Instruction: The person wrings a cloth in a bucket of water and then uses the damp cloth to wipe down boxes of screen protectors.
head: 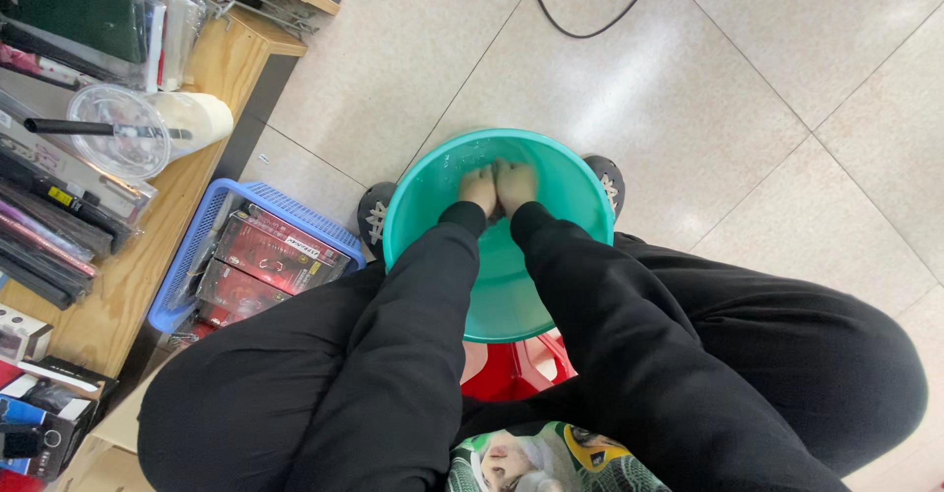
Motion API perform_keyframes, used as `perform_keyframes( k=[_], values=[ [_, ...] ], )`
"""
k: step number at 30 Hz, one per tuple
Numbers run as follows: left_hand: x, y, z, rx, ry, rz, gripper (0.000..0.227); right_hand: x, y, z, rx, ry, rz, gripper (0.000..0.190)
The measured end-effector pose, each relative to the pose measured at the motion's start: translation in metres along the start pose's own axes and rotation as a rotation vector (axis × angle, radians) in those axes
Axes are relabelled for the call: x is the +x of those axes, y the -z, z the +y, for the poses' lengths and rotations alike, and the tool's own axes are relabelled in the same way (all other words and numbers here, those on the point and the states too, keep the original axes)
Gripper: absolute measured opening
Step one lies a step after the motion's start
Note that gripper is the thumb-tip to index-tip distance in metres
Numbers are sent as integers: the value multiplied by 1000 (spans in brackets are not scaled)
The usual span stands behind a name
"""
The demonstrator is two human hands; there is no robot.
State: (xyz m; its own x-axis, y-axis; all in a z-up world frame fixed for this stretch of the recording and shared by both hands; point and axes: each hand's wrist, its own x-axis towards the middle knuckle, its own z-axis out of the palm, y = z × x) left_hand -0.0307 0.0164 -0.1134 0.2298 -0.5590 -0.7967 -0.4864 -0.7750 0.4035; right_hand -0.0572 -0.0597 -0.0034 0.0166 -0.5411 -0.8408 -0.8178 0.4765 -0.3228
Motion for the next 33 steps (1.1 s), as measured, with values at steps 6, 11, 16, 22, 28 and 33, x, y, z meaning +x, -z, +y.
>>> perform_keyframes(
  k=[6, 11, 16, 22, 28, 33],
  values=[
    [-22, 17, -24, -13, 121, 37, 37, 11, -4, 32, -168, 51, -149, 37],
    [-64, 68, 8, -790, 445, 162, 52, -50, 43, -29, -405, 185, -41, 41],
    [-68, 70, -2, -435, 543, 175, 58, -19, 37, 3, -755, 209, -81, 31],
    [-86, 87, 14, -408, 522, 166, 21, -30, 44, -13, -490, 70, -32, 33],
    [-120, 123, 56, -885, 311, 208, 64, -75, 52, -56, 171, 96, -145, 67],
    [-84, 84, 46, -933, 193, 113, 66, -68, 32, -40, 149, 145, -99, 59]
  ],
)
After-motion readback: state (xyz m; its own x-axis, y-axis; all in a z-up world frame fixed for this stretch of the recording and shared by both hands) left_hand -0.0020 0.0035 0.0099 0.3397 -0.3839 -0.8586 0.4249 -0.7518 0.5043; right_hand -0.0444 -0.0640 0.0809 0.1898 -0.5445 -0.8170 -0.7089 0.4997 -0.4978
